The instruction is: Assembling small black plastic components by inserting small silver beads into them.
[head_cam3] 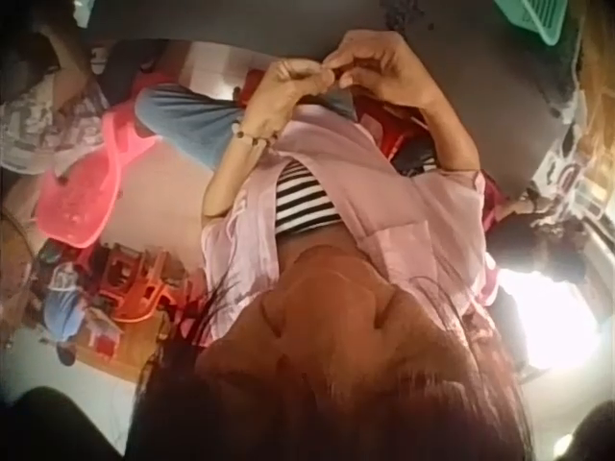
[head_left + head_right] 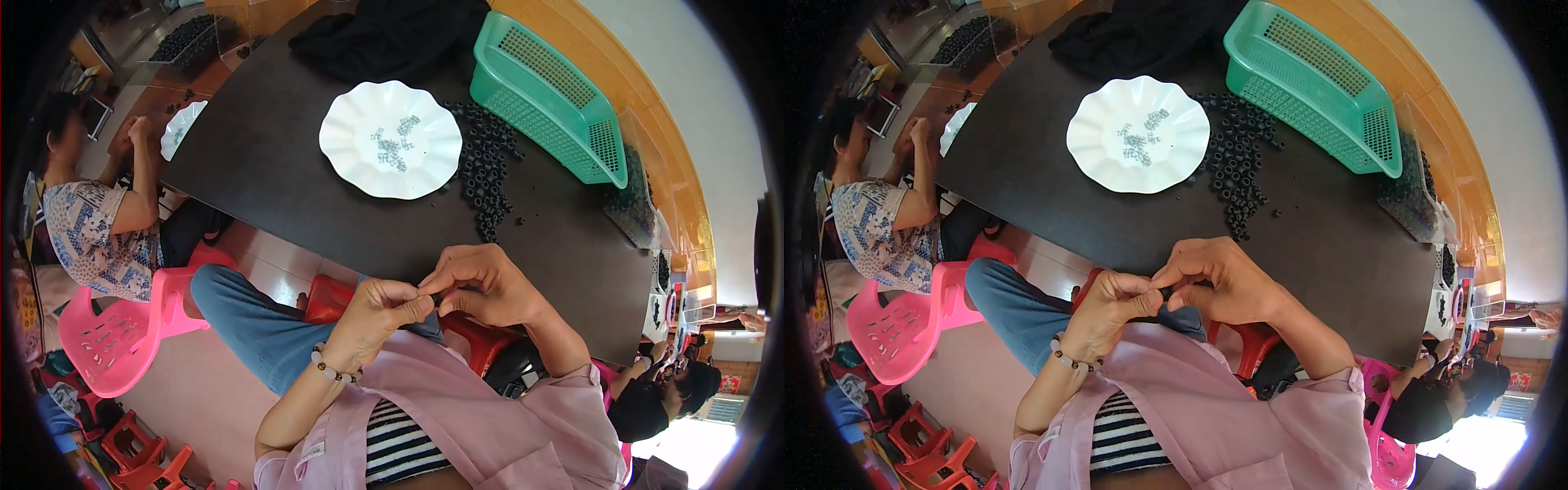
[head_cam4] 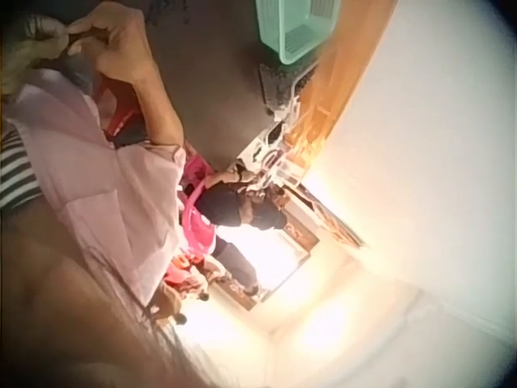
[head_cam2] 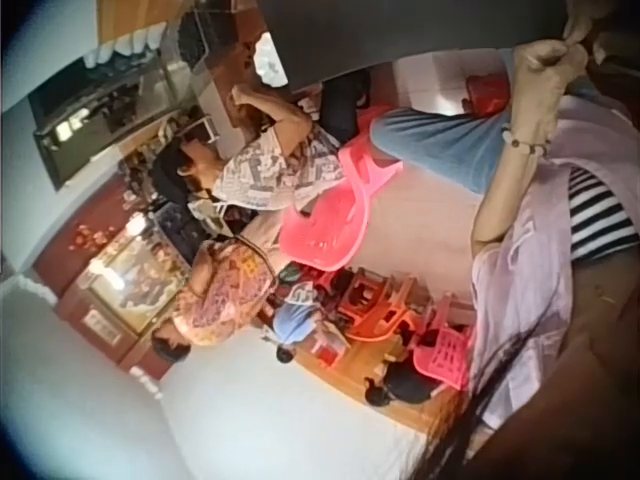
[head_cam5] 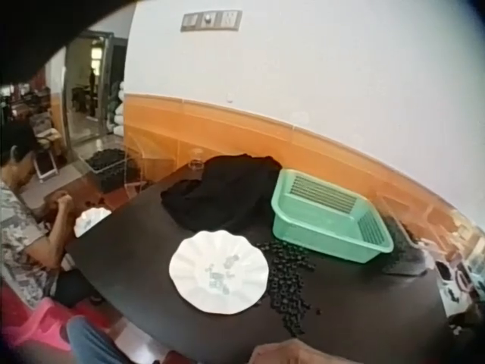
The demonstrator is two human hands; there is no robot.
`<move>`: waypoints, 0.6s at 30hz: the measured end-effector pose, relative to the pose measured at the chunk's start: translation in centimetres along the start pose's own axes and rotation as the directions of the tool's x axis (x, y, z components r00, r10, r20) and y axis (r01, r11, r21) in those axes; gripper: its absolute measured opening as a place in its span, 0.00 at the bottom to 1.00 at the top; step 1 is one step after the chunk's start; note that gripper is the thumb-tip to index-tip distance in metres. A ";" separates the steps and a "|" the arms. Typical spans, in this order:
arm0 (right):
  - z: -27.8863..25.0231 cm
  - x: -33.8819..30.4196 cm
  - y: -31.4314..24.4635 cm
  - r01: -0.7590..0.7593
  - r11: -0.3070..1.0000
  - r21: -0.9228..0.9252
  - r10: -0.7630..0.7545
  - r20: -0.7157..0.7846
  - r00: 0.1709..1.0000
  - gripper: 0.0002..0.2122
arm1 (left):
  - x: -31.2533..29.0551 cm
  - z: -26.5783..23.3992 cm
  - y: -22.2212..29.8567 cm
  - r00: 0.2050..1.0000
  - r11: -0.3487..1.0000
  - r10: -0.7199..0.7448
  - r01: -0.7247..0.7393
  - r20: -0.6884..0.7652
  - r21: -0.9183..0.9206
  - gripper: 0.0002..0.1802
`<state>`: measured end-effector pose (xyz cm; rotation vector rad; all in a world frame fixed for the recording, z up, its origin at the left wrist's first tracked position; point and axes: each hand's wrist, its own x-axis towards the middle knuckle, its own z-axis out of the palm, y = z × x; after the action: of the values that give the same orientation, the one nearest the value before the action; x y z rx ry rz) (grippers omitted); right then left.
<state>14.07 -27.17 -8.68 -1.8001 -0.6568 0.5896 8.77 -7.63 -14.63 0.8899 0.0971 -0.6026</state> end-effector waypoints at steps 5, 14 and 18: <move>-0.1 0.4 0.3 -0.078 0.973 0.218 0.063 0.072 0.995 0.14 | -0.2 -0.2 0.3 1.000 0.999 0.021 -0.022 0.019 0.037 0.10; -0.4 1.2 -0.2 0.091 0.906 0.413 -0.133 0.074 0.988 0.21 | -0.6 -0.2 0.9 0.997 0.985 0.073 -0.072 0.001 -0.157 0.08; -0.6 1.3 0.1 0.153 0.934 0.323 -0.153 -0.026 0.988 0.22 | -0.4 -0.1 1.1 0.991 0.978 0.120 -0.127 -0.056 -0.163 0.12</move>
<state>15.37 -26.71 -8.72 -1.4282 -0.6513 0.5559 9.00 -6.81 -13.83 0.7418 0.1308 -0.4512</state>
